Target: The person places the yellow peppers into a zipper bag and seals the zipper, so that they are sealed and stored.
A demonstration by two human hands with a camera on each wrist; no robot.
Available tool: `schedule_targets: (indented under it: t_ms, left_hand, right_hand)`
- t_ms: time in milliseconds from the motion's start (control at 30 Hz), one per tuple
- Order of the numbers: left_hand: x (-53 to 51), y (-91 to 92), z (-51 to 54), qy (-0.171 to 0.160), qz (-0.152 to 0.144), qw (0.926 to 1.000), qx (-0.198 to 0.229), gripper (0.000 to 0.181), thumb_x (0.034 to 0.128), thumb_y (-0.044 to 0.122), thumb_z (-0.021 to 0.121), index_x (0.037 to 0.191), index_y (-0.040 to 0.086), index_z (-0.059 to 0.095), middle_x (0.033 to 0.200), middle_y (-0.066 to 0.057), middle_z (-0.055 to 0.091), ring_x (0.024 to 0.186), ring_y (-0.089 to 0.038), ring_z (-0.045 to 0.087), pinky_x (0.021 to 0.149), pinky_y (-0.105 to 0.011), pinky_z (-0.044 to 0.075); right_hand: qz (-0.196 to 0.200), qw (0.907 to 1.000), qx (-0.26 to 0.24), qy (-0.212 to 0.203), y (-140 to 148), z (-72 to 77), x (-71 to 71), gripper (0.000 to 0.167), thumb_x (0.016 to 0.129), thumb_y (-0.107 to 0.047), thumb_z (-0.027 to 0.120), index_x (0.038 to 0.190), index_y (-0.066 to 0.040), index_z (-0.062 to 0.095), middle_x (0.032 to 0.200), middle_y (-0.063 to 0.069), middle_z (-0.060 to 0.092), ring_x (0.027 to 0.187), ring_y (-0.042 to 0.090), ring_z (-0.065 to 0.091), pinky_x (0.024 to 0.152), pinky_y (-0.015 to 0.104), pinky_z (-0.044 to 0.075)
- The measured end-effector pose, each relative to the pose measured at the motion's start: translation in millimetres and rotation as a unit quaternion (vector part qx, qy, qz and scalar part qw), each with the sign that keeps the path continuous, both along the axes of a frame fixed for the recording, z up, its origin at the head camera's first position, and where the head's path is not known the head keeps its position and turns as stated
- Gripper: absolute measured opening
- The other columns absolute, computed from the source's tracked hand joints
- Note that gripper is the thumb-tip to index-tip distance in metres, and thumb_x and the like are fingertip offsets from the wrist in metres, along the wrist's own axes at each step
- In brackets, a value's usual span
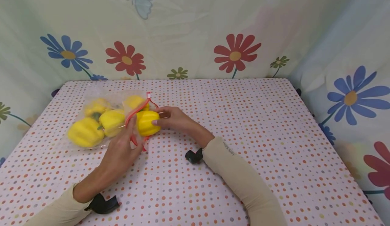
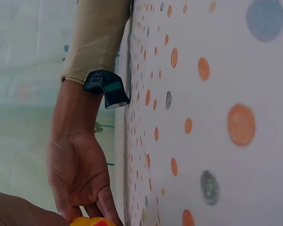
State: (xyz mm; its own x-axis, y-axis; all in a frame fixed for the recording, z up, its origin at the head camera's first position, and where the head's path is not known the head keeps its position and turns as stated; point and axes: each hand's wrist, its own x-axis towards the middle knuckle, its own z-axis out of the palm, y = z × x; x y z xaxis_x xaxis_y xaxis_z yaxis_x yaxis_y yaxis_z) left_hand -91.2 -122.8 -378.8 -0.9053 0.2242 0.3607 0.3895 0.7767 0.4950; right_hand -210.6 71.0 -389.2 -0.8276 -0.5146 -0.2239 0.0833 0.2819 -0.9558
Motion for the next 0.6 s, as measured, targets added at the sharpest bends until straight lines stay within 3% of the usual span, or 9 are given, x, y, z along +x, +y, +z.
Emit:
schedule_targets:
  t_ms: [300,600]
  left_hand:
    - [0.7,-1.4,2.4,-0.006,0.001,1.0000,0.003,0.087,0.0820,0.001,0.075,0.152,-0.002,0.023,0.148,-0.024,0.037,0.124,-0.032,0.050,0.095,-0.044,0.045]
    - [-0.1,-1.5,1.2,0.000,0.001,1.0000,0.009,0.089,0.0795,-0.001,0.076,0.152,-0.002,0.025,0.148,-0.025,0.037,0.119,-0.033,0.053,0.095,-0.045,0.046]
  right_hand:
    - [0.014,0.9991,-0.021,-0.033,0.6,1.6,1.5,0.050,0.091,-0.017,0.069,0.139,-0.017,0.055,0.133,0.007,0.056,0.111,0.021,0.059,0.090,0.031,0.050]
    - [0.009,0.9994,-0.027,-0.019,-7.5,-0.1,3.1,0.048,0.089,-0.018,0.071,0.135,-0.015,0.059,0.127,0.009,0.058,0.107,0.023,0.061,0.088,0.032,0.051]
